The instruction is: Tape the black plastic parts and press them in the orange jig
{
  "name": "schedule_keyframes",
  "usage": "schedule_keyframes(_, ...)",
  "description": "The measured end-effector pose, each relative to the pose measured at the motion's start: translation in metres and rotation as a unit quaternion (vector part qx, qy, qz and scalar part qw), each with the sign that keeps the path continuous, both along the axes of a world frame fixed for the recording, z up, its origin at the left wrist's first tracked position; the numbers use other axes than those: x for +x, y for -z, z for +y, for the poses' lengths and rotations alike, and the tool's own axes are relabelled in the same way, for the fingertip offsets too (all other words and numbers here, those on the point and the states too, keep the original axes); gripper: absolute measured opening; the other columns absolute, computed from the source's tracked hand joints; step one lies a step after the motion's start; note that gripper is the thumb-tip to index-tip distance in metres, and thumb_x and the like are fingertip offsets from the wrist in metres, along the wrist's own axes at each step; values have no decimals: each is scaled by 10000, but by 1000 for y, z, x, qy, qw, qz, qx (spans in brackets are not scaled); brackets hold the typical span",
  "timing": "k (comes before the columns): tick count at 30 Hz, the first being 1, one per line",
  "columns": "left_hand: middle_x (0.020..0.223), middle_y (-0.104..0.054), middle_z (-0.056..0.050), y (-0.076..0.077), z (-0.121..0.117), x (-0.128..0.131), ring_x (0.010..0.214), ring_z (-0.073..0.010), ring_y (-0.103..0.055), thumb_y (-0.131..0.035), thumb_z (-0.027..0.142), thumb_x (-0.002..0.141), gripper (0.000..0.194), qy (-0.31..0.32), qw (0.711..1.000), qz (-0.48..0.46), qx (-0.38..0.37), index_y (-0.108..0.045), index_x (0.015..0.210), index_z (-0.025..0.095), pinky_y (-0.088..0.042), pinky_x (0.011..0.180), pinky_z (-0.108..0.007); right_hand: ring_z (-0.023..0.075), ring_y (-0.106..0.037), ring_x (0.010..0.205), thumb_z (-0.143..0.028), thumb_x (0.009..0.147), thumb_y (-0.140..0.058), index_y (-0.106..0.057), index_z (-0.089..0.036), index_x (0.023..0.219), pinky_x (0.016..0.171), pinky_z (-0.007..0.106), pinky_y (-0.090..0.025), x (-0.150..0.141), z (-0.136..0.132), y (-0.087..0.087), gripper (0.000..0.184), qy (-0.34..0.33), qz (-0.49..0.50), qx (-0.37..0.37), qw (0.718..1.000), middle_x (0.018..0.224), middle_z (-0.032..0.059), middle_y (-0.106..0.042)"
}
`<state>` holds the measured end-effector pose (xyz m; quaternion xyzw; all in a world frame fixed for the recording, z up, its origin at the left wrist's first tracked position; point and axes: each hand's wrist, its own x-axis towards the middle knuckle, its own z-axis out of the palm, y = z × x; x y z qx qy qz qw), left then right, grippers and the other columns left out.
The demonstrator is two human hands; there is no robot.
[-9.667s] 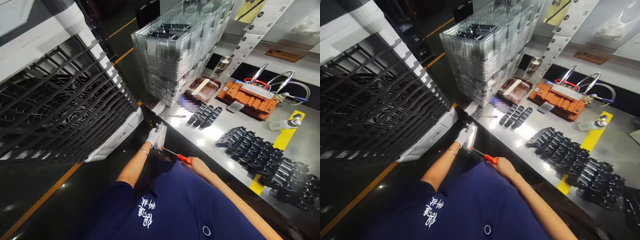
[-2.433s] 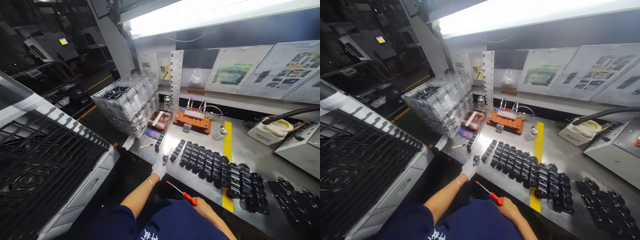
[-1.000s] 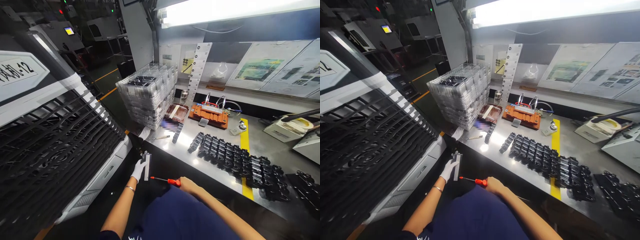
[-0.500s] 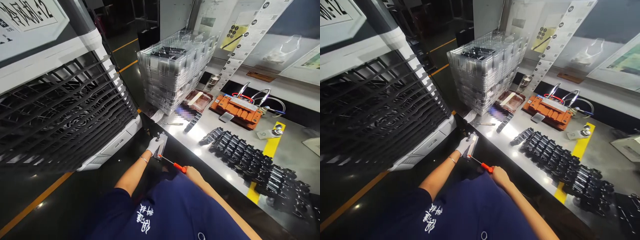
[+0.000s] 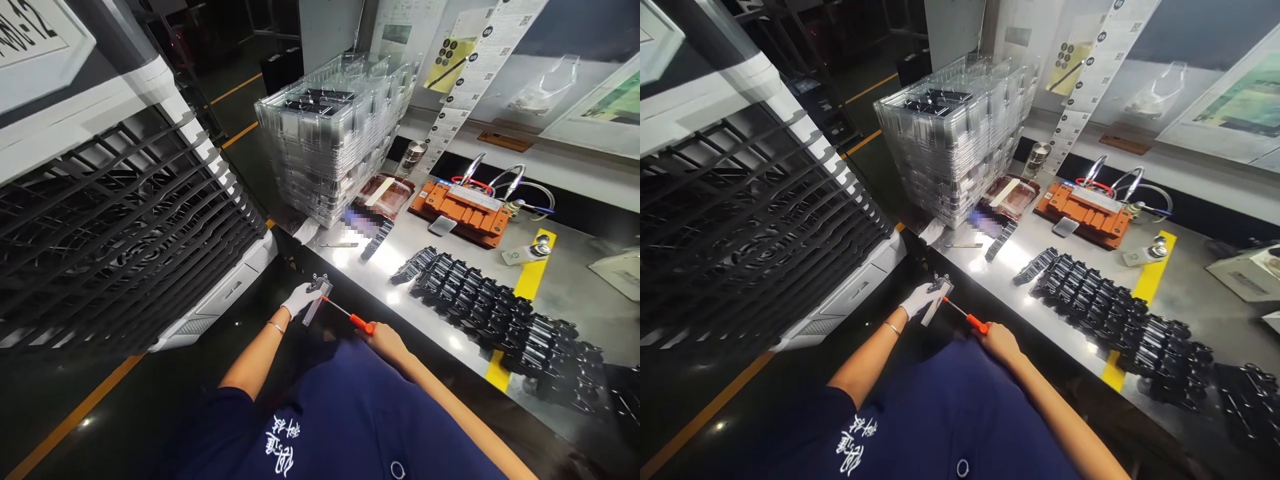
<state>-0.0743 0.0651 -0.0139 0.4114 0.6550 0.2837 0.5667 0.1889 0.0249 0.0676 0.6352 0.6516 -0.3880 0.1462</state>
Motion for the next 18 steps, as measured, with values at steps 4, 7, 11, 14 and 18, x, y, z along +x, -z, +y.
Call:
schedule_keyframes(4,950,-687,-101,-7,-10,8,866,-206,-620,-708,374,721,379,43,999,20,-19,-650,985,108,-477,794,-308,228,-652,846,-504,887,-472,-669,-167,960,656,274,-399,15,3,4,397,16,-23,9,1000,926,109,-699)
schedule_keyframes(7,995,-682,-108,-15,-12,21,894,-209,-618,-697,339,729,367,55,998,23,-29,-644,1010,109,-472,803,-305,235,-654,850,-507,881,-479,-669,-163,960,651,279,-403,24,2,4,401,16,-19,3,1000,928,109,-701)
schedule_keyframes(11,1002,-684,-111,-20,-10,39,915,-217,-623,-684,332,738,334,72,996,43,-34,-649,989,114,-472,809,-298,235,-659,860,-505,869,-497,-676,-167,951,650,276,-411,40,0,4,391,42,-12,-17,999,929,108,-704)
schedule_keyframes(14,959,-695,-104,-20,-6,52,896,-229,-633,-698,327,718,325,105,990,81,-45,-659,966,120,-477,807,-312,235,-664,870,-488,851,-528,-682,-171,955,642,269,-409,61,-1,7,367,57,-3,-27,998,946,106,-707)
schedule_keyframes(18,999,-698,-103,-23,18,85,932,-220,-637,-687,253,715,324,121,989,84,-24,-648,1010,125,-472,841,-297,236,-674,835,-451,798,-595,-694,-188,864,611,263,-398,101,-8,13,288,51,52,-69,995,896,87,-712)
